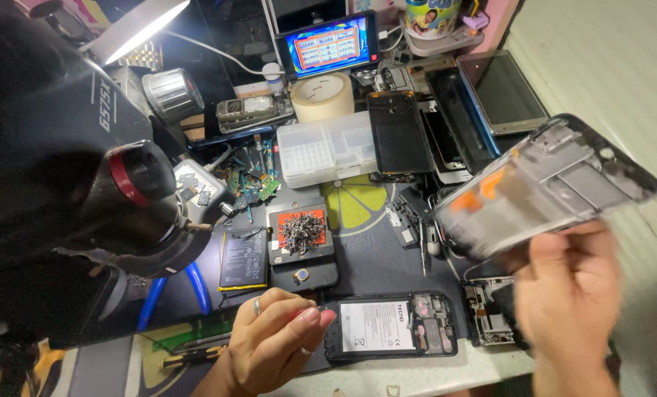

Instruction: The person works on a disassembled smartphone, using a screwdriver to remove screws and a prying tool to separate internal components. They handle the battery and other parts while organizing tools and parts on the workbench.

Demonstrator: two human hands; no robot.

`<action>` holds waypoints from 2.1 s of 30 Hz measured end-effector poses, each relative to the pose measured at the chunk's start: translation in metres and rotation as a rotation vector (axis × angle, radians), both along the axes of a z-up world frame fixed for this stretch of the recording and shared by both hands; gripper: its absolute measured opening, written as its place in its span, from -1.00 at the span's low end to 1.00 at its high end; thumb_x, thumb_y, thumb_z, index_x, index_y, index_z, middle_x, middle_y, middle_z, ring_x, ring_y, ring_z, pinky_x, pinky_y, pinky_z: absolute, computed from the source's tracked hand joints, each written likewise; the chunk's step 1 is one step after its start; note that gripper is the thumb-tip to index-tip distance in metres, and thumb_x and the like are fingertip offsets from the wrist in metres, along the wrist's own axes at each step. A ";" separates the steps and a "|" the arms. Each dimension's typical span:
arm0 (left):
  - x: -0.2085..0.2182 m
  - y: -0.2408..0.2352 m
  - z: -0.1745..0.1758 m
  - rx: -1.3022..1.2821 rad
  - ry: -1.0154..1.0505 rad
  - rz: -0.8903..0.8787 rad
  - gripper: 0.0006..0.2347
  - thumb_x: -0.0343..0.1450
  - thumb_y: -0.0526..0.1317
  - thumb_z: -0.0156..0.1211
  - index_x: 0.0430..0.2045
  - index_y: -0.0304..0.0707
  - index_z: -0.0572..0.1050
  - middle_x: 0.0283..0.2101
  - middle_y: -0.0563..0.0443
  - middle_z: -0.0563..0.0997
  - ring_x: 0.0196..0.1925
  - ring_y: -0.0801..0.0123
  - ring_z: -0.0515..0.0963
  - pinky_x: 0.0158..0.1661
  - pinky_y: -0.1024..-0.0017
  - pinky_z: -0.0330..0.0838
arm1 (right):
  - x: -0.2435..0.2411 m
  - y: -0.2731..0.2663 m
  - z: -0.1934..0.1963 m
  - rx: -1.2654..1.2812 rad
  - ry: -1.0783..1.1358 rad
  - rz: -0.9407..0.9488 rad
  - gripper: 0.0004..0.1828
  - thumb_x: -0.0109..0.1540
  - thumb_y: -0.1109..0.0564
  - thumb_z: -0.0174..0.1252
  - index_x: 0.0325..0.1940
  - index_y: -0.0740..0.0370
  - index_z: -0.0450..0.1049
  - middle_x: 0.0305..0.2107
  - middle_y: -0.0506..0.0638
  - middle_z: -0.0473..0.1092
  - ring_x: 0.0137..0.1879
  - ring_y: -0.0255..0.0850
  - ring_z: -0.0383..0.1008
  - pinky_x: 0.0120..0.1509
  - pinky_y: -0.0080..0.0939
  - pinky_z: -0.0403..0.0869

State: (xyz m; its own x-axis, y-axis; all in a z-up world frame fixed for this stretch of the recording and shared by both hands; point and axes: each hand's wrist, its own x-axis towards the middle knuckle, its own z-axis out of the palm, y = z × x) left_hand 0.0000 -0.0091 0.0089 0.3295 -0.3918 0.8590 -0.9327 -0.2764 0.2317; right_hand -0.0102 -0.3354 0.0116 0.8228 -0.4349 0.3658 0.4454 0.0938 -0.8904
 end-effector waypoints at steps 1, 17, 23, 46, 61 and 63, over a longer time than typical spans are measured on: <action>0.000 0.000 0.000 0.003 0.003 0.010 -0.66 0.33 -0.45 0.48 -0.09 -0.41 0.45 -0.32 -0.12 0.58 -0.43 0.25 0.59 -0.46 0.40 0.45 | -0.005 0.005 -0.009 0.250 0.062 0.135 -0.92 0.41 0.16 0.03 -0.01 0.10 0.34 -0.05 -0.04 0.46 -0.04 -0.20 0.53 -0.03 -0.07 0.57; -0.002 0.003 0.003 -0.006 -0.024 -0.027 -0.62 0.36 -0.47 0.47 0.00 -0.46 0.44 -0.32 -0.12 0.59 -0.39 0.24 0.59 -0.40 0.40 0.47 | -0.005 0.050 -0.070 0.678 0.442 0.270 -0.93 0.40 0.10 0.01 -0.04 0.05 0.35 -0.28 -0.12 0.39 -0.25 -0.34 0.34 -0.16 -0.15 0.47; -0.001 0.002 0.002 0.010 -0.032 -0.037 -0.63 0.36 -0.48 0.47 0.00 -0.47 0.44 -0.32 -0.12 0.59 -0.38 0.23 0.60 -0.38 0.39 0.49 | -0.005 0.053 -0.071 0.664 0.483 0.262 -0.90 0.38 0.09 0.00 -0.03 0.07 0.34 -0.27 -0.11 0.39 -0.24 -0.34 0.34 -0.10 -0.10 0.50; 0.004 -0.003 0.005 0.011 -0.063 -0.059 -0.64 0.36 -0.52 0.44 -0.01 -0.52 0.42 -0.34 -0.10 0.58 -0.40 0.23 0.60 -0.43 0.38 0.48 | -0.005 -0.062 -0.004 -0.777 0.088 -0.511 -0.86 0.49 0.34 -0.01 0.11 0.26 0.39 -0.11 0.02 0.40 0.01 -0.19 0.46 0.15 -0.18 0.48; 0.008 -0.003 0.003 0.077 -0.049 -0.108 -0.62 0.37 -0.54 0.42 0.01 -0.51 0.39 -0.31 -0.06 0.59 -0.36 0.24 0.63 -0.37 0.38 0.51 | 0.019 -0.053 0.033 -1.726 -0.051 -0.291 -0.91 0.06 0.19 0.34 -0.36 0.19 0.59 -0.02 -0.12 0.54 0.12 -0.19 0.52 0.34 -0.06 0.48; 0.008 -0.004 0.004 0.084 -0.046 -0.091 -0.61 0.37 -0.53 0.43 0.02 -0.50 0.39 -0.30 -0.06 0.60 -0.35 0.26 0.63 -0.37 0.39 0.51 | 0.020 -0.055 0.034 -1.741 -0.061 -0.271 -0.85 0.03 0.18 0.35 -0.34 0.21 0.61 -0.03 -0.12 0.54 0.11 -0.17 0.52 0.24 -0.10 0.49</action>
